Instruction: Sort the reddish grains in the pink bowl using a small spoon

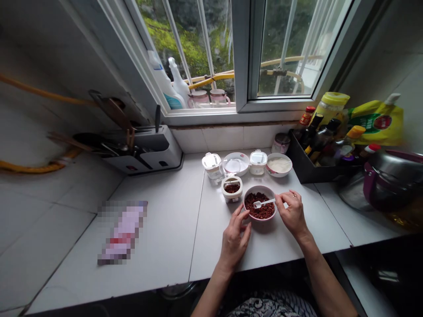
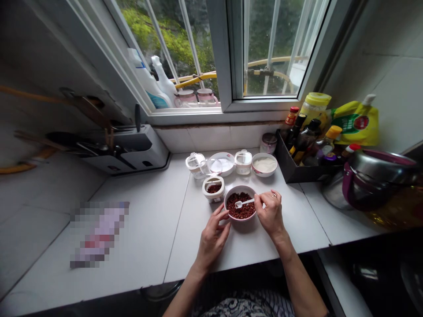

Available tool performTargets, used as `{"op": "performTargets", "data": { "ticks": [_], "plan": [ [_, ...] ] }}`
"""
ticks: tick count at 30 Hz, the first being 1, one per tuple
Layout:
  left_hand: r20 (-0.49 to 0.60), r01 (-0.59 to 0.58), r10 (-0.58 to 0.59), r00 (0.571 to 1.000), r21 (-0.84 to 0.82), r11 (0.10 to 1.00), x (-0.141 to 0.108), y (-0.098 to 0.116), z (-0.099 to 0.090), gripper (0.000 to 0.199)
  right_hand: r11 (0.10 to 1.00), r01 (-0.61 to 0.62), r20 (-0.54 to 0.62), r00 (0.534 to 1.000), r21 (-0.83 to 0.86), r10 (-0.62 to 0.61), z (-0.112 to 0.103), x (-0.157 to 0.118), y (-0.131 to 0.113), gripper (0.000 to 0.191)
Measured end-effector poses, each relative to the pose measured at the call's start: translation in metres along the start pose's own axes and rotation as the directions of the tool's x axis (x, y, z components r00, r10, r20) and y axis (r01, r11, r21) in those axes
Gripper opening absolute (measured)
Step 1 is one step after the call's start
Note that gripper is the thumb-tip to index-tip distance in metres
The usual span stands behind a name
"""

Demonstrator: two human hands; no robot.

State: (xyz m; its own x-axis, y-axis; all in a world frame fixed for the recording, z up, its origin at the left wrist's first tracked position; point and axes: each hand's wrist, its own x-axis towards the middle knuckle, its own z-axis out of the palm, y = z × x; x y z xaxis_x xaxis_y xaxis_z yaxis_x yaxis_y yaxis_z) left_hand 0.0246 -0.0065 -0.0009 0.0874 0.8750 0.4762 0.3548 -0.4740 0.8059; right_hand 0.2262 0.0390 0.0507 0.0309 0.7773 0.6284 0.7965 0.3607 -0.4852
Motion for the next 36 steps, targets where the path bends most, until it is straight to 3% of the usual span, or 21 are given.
{"op": "performTargets", "data": {
  "ticks": [17, 26, 36],
  "plan": [
    [0.004, -0.016, 0.016, 1.0, -0.01, 1.0, 0.0, 0.0, 0.0, 0.04, 0.991, 0.094, -0.001, 0.996, -0.096, -0.094, 0.009, 0.0, -0.01, 0.032],
    [0.011, -0.002, 0.002, 1.0, -0.015, 1.0, 0.0, 0.0, 0.0, 0.039, 0.999, -0.028, -0.007, 1.0, 0.028, 0.028, 0.009, -0.003, -0.004, 0.035],
    [0.013, 0.011, -0.01, 1.0, -0.021, 1.0, 0.0, 0.001, -0.001, 0.037, 0.996, -0.07, -0.008, 0.997, 0.061, 0.07, 0.013, -0.002, -0.006, 0.034]
  ]
}}
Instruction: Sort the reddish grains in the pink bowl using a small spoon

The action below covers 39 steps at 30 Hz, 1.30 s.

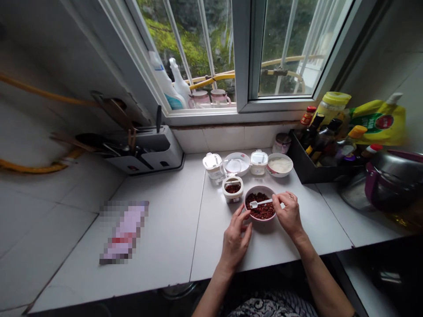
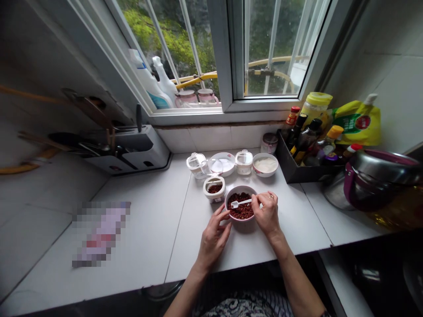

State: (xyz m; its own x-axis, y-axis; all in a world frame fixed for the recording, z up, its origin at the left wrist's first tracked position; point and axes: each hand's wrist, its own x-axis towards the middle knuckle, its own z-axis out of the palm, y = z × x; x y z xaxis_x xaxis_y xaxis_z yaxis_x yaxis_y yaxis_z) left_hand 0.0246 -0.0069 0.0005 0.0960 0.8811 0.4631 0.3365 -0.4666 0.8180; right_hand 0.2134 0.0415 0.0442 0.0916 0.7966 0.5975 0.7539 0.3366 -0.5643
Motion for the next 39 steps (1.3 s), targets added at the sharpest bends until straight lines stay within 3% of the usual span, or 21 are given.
{"op": "performTargets", "data": {
  "ticks": [9, 14, 19, 24, 27, 30, 32, 35, 39],
  "plan": [
    [-0.008, -0.009, 0.009, 1.0, 0.012, 1.0, 0.0, 0.0, 0.0, 0.037, 0.997, -0.059, -0.012, 0.998, 0.056, 0.059, -0.012, 0.006, 0.003, 0.041],
    [-0.001, -0.005, 0.005, 1.0, -0.001, 1.0, 0.0, -0.003, 0.001, 0.036, 0.99, -0.075, 0.0, 0.997, 0.124, 0.075, -0.006, 0.035, -0.01, 0.043],
    [0.003, -0.003, 0.003, 1.0, 0.009, 1.0, -0.001, -0.005, 0.002, 0.035, 0.991, 0.127, -0.064, 0.99, 0.027, -0.125, 0.018, 0.065, -0.041, 0.041],
    [-0.001, -0.003, 0.003, 1.0, 0.031, 1.0, 0.001, -0.003, 0.002, 0.035, 0.917, 0.394, 0.09, 0.917, -0.06, -0.388, 0.031, 0.066, -0.061, 0.034],
    [-0.013, -0.007, 0.007, 1.0, 0.022, 1.0, 0.002, -0.001, 0.002, 0.035, 0.935, 0.351, -0.001, 0.936, -0.038, -0.352, 0.023, 0.063, -0.055, 0.031],
    [-0.017, -0.008, 0.008, 1.0, 0.005, 1.0, 0.001, 0.0, 0.001, 0.035, 0.969, 0.248, -0.139, 0.959, -0.018, -0.248, 0.008, 0.059, -0.036, 0.029],
    [-0.021, -0.005, 0.005, 1.0, 0.001, 1.0, 0.001, -0.001, 0.001, 0.035, 0.979, 0.201, -0.167, 0.965, -0.025, -0.202, 0.0, 0.053, -0.022, 0.03],
    [-0.014, 0.003, -0.003, 1.0, 0.007, 1.0, 0.0, -0.001, 0.002, 0.035, 0.983, 0.163, -0.12, 0.978, -0.078, -0.172, -0.004, 0.041, -0.005, 0.033],
    [-0.006, 0.006, -0.006, 1.0, 0.008, 1.0, 0.0, -0.002, 0.002, 0.035, 0.98, 0.166, -0.032, 0.985, -0.114, -0.17, 0.006, 0.029, -0.001, 0.032]
  ]
}}
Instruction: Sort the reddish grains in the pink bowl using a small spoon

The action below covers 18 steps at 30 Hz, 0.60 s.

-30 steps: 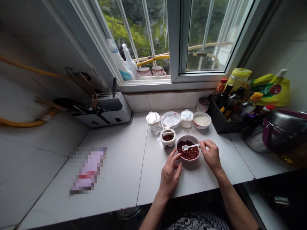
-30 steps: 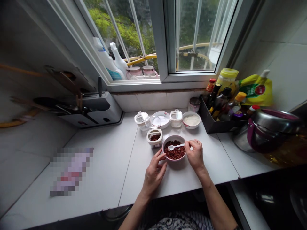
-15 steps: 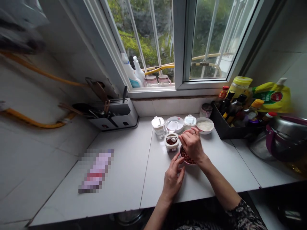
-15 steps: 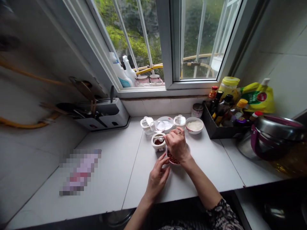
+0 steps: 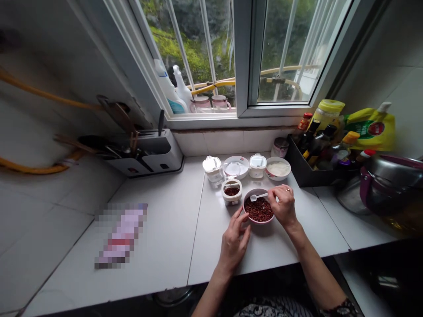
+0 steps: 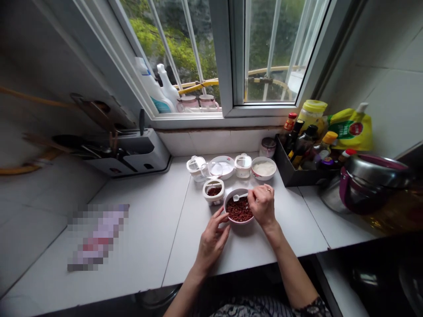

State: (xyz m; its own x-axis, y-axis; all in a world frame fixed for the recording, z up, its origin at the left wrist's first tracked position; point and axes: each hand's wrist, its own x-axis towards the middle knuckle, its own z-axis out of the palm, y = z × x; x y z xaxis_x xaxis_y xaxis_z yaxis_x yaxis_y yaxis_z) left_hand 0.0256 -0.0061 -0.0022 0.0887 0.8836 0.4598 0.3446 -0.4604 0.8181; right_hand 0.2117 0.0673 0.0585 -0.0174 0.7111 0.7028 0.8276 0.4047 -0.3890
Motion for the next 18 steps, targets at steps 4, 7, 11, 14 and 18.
{"op": "performTargets", "data": {
  "ticks": [4, 7, 11, 14, 18],
  "plan": [
    [-0.001, 0.007, -0.007, 1.0, 0.024, 1.0, -0.001, 0.0, 0.0, 0.036, 1.0, 0.013, 0.053, 0.998, 0.011, -0.014, 0.01, -0.003, -0.008, 0.031],
    [-0.008, -0.01, 0.01, 1.0, 0.039, 0.999, 0.0, 0.0, 0.0, 0.037, 1.0, 0.0, 0.051, 0.999, 0.011, 0.0, 0.012, -0.005, -0.009, 0.032],
    [-0.001, -0.016, 0.016, 1.0, 0.032, 0.999, 0.0, 0.0, -0.001, 0.037, 1.0, -0.015, 0.05, 0.999, -0.004, 0.015, 0.011, -0.009, -0.004, 0.033],
    [-0.003, -0.023, 0.023, 1.0, 0.022, 1.0, 0.001, 0.0, -0.001, 0.037, 1.0, -0.03, 0.056, 0.998, 0.004, 0.03, 0.011, -0.011, -0.002, 0.033],
    [0.002, -0.021, 0.021, 1.0, 0.039, 0.999, 0.001, 0.0, -0.001, 0.037, 0.996, -0.085, 0.031, 0.996, 0.03, 0.084, 0.014, -0.013, -0.001, 0.033]
  ]
}}
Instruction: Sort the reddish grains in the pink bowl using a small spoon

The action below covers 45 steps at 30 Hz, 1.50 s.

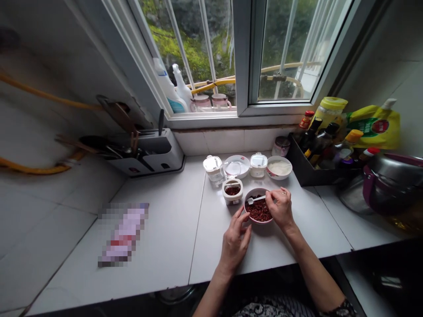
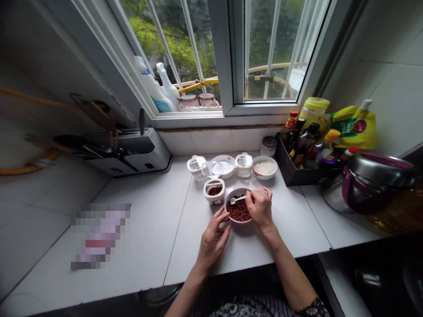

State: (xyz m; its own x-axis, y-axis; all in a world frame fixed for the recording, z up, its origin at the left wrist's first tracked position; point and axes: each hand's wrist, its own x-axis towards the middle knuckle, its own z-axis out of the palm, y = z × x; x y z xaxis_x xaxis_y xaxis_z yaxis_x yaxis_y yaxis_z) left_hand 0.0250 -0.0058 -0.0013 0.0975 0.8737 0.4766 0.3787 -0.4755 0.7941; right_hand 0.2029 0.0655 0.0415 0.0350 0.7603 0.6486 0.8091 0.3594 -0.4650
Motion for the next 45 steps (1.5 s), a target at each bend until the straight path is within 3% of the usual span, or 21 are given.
{"op": "performTargets", "data": {
  "ticks": [15, 45],
  "plan": [
    [0.001, -0.004, 0.004, 1.0, -0.024, 1.0, 0.0, 0.0, 0.0, 0.039, 0.999, -0.045, -0.013, 0.999, 0.02, 0.046, -0.006, -0.002, 0.0, 0.037],
    [0.006, 0.012, -0.012, 1.0, -0.051, 0.999, -0.001, -0.001, 0.0, 0.039, 0.997, 0.047, -0.049, 0.998, -0.055, -0.05, -0.012, -0.01, 0.0, 0.032]
  ]
}}
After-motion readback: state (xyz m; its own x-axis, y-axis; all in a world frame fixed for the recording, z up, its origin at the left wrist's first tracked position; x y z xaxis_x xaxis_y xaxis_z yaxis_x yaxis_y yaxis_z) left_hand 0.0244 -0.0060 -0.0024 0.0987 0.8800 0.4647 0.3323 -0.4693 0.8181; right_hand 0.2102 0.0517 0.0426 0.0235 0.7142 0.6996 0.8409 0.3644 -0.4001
